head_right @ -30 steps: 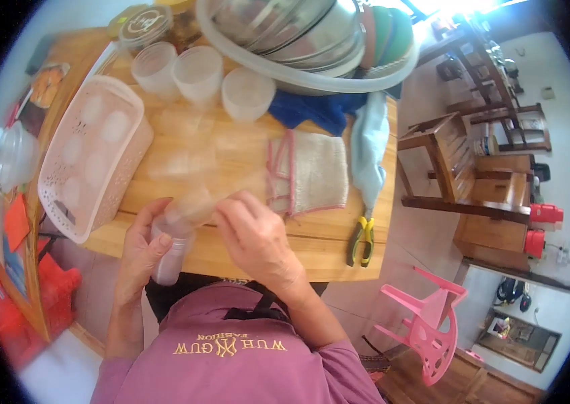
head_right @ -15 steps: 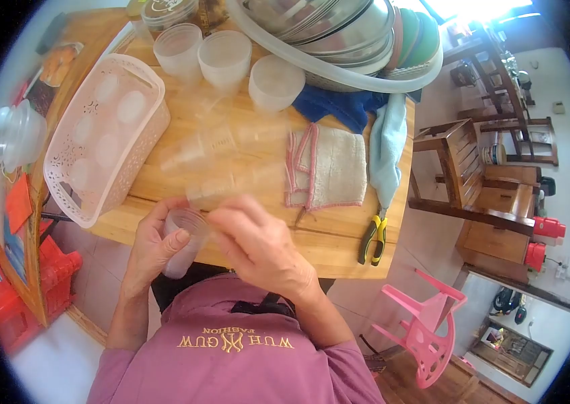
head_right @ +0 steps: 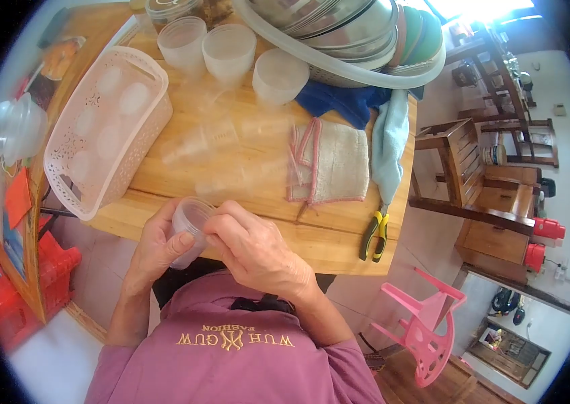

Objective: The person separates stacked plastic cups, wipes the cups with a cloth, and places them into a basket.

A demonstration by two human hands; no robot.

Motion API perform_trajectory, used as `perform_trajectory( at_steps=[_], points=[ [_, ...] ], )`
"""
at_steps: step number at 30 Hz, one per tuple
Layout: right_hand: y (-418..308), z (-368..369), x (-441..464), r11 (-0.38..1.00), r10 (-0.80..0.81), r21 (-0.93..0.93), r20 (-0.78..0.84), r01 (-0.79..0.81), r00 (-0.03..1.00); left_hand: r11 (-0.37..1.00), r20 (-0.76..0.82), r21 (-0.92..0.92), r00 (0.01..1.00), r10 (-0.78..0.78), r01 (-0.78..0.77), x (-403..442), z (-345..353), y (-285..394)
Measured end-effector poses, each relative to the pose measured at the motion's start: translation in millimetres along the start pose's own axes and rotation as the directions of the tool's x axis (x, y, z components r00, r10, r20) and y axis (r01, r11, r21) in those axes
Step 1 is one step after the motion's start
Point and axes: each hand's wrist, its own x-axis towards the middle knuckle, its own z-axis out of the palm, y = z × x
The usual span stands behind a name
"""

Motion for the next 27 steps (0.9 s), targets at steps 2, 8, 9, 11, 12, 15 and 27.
perform_trajectory(
  at_steps=[2,8,9,11,12,15,27],
  points=[
    [-0.1,-1.2,-1.8,1.000,0.001,-0.006,0.019,-0.001,1.000,1.000,-0.003,0.013,1.000,-0.005,0.005,-0.5,2.4,4.6],
    [0.3,-4.9,-2.8,0.999,-0.019,-0.043,-0.108,0.014,0.994,0.997,-0.029,0.077,1.000,0.002,0.000,-0.1,4.7,9.5],
    [4.6,-8.5,-3.2,0.995,-0.061,-0.084,-0.152,0.048,0.987,0.993,-0.023,0.114,1.000,-0.009,0.011,0.0,5.1,10.5],
    [3.1,-20.3,-7.4,0.995,-0.021,-0.100,-0.203,0.001,0.979,0.992,-0.039,0.125,0.999,-0.009,0.014,-0.2,2.5,5.7],
    [2.7,-25.1,-9.1,0.992,0.014,-0.115,-0.253,-0.044,0.967,0.991,-0.056,0.136,0.998,-0.006,0.013,-0.1,0.9,2.5],
    [10.7,-31.3,-12.7,0.996,0.056,-0.036,-0.407,-0.078,0.912,0.988,-0.055,0.154,0.998,0.029,-0.021,0.0,-1.8,-5.5],
    [13.5,-19.3,33.2,0.974,0.166,0.213,-0.439,-0.077,0.883,0.984,-0.045,0.178,0.999,0.007,0.001,-3.7,3.7,6.1]
  ],
)
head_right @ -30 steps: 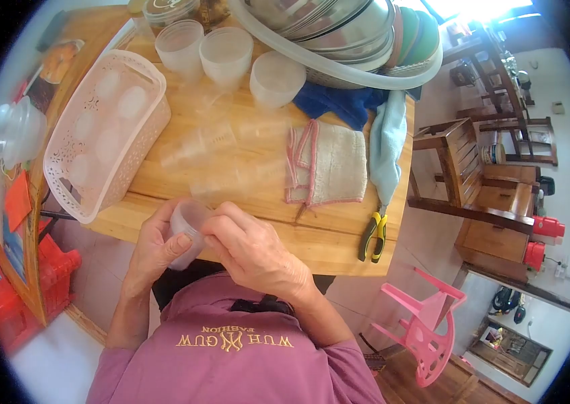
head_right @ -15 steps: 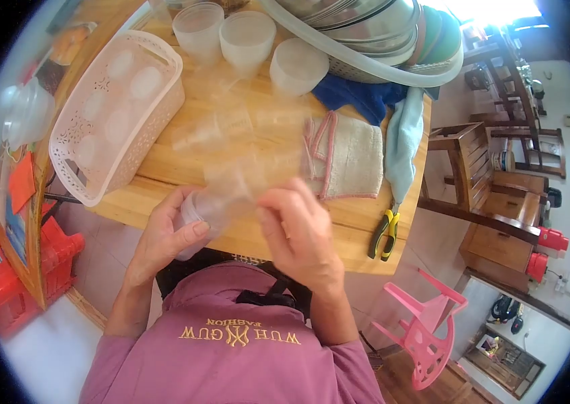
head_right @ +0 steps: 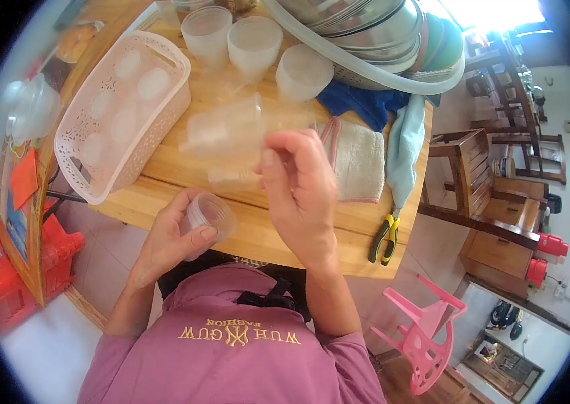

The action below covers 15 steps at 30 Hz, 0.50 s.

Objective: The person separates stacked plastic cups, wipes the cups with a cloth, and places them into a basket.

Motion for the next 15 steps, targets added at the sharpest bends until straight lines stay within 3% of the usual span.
perform_trajectory(
  at_steps=[2,7,9,10,12,13,15],
  points=[
    [1.0,9.3,6.5,0.999,0.003,-0.038,0.102,0.001,0.995,1.000,-0.004,-0.009,1.000,-0.021,0.021,-0.5,-0.9,0.1],
    [-2.3,19.3,3.4,0.995,-0.075,-0.058,0.089,0.080,0.993,0.999,-0.036,-0.035,0.999,-0.024,0.023,-0.3,-4.5,0.1],
    [-4.7,7.6,-2.4,0.986,-0.036,-0.147,0.246,0.074,0.968,0.999,-0.056,-0.049,0.998,0.002,-0.005,1.4,-5.4,-2.6],
    [-6.6,5.5,-4.6,0.986,-0.033,-0.149,0.247,0.072,0.969,0.999,-0.054,-0.051,0.999,0.000,-0.002,2.0,-6.1,-2.7],
    [-10.2,2.6,-8.6,0.997,0.054,-0.077,0.457,-0.021,0.888,0.998,-0.043,-0.059,0.999,-0.017,0.015,3.1,-7.4,-2.2],
    [-10.2,3.7,-11.3,0.997,0.057,-0.079,0.456,-0.024,0.888,0.998,-0.040,-0.061,0.999,-0.020,0.017,3.9,-6.5,-1.9],
    [-8.1,10.3,-16.8,0.996,0.085,-0.077,0.545,-0.051,0.834,0.996,-0.060,0.026,0.994,0.092,-0.090,5.4,-4.4,-1.2]
  ],
)
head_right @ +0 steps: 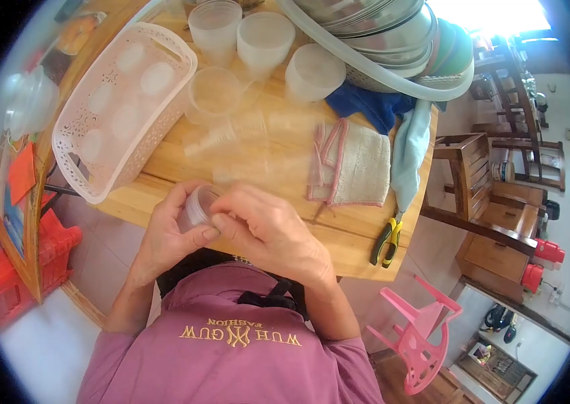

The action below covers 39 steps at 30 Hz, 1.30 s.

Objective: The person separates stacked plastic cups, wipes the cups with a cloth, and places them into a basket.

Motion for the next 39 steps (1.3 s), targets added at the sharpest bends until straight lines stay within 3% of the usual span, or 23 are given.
perform_trajectory(
  at_steps=[8,17,22,24,26,27,30,34,36,38,39],
  points=[
    [0.7,2.5,0.9,0.996,0.012,0.083,0.055,-0.016,0.998,0.985,-0.008,0.130,0.993,0.114,-0.112,0.2,-2.6,-7.7],
    [-1.6,7.8,-1.3,0.996,-0.044,-0.075,-0.053,0.040,0.998,0.954,-0.003,0.288,0.996,0.084,-0.080,-1.3,-3.7,-2.6],
    [-9.4,-11.5,-4.0,0.989,-0.012,-0.142,-0.284,-0.030,0.959,0.940,-0.036,0.338,0.997,0.064,-0.048,-4.0,-9.8,-9.5],
    [-5.2,-15.9,-7.5,0.995,0.032,-0.080,-0.347,-0.063,0.937,0.947,-0.052,0.317,0.995,0.080,-0.059,-4.9,-10.6,-12.8],
    [-4.5,-18.1,-5.9,0.992,0.115,0.107,-0.540,-0.067,0.834,0.947,-0.051,0.319,0.996,0.067,-0.047,-5.4,-10.2,-10.5],
    [-5.8,-17.3,-2.0,0.976,0.130,0.217,-0.529,-0.015,0.838,0.946,-0.051,0.322,0.997,0.053,-0.034,-5.6,-10.0,-9.4],
    [-4.5,-8.0,4.7,0.986,0.059,0.162,-0.596,0.047,0.801,0.951,-0.046,0.305,0.997,0.060,-0.043,-5.1,-8.4,-8.3],
    [4.1,-11.8,-7.6,0.999,0.025,0.036,-0.512,-0.008,0.859,0.951,-0.040,0.305,0.997,0.062,-0.047,-5.7,-6.8,-9.6],
    [3.6,-12.2,-12.1,0.999,0.024,-0.024,-0.337,-0.035,0.941,0.949,-0.045,0.309,0.996,0.081,-0.063,-5.7,-5.8,-9.7],
    [-2.7,-9.2,-10.5,0.998,0.039,-0.030,-0.282,-0.049,0.959,0.951,-0.035,0.298,0.994,0.103,-0.088,-5.5,-4.1,-9.1],
    [-6.2,-7.5,-9.2,1.000,0.016,-0.021,-0.181,-0.020,0.983,0.951,-0.027,0.287,0.992,0.126,-0.113,-5.3,-3.3,-8.6]
  ],
)
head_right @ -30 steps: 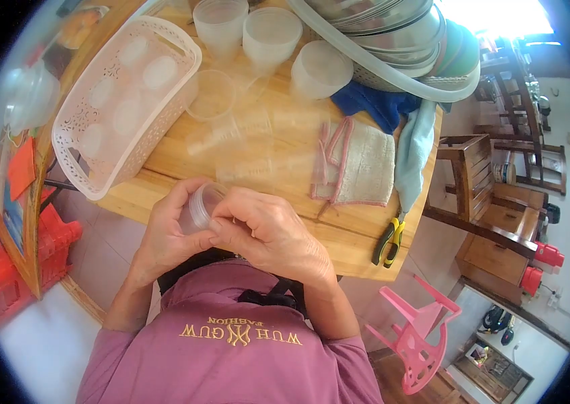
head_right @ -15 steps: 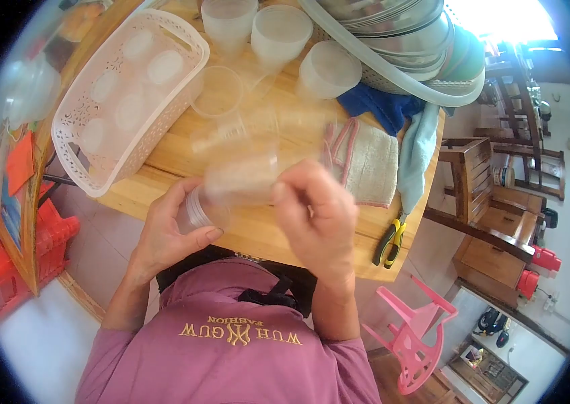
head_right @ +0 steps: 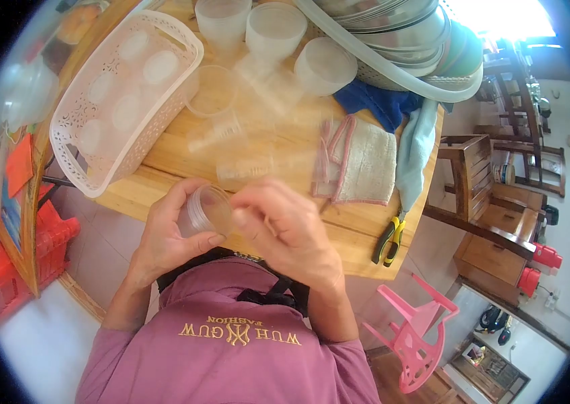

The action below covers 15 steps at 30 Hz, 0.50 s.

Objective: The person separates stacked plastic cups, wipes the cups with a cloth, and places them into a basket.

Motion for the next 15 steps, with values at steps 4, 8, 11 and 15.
perform_trajectory(
  at_steps=[4,8,11,15],
  points=[
    [0.7,12.9,-1.4,0.999,-0.010,0.045,0.160,0.003,0.987,0.999,0.012,0.037,1.000,0.027,-0.028,1.1,3.5,5.4],
    [2.7,15.5,-5.5,0.998,-0.043,0.048,0.139,0.037,0.989,0.981,0.002,0.146,0.992,0.125,-0.124,1.3,7.9,5.4],
    [-3.6,3.4,-4.3,0.999,-0.051,0.020,0.071,0.049,0.996,0.981,0.003,0.155,0.993,0.121,-0.120,2.5,4.7,9.6],
    [2.9,-13.6,-8.1,0.998,0.014,0.056,-0.214,-0.002,0.977,0.985,-0.041,0.135,0.992,0.116,-0.109,3.2,5.8,-1.6]
  ],
)
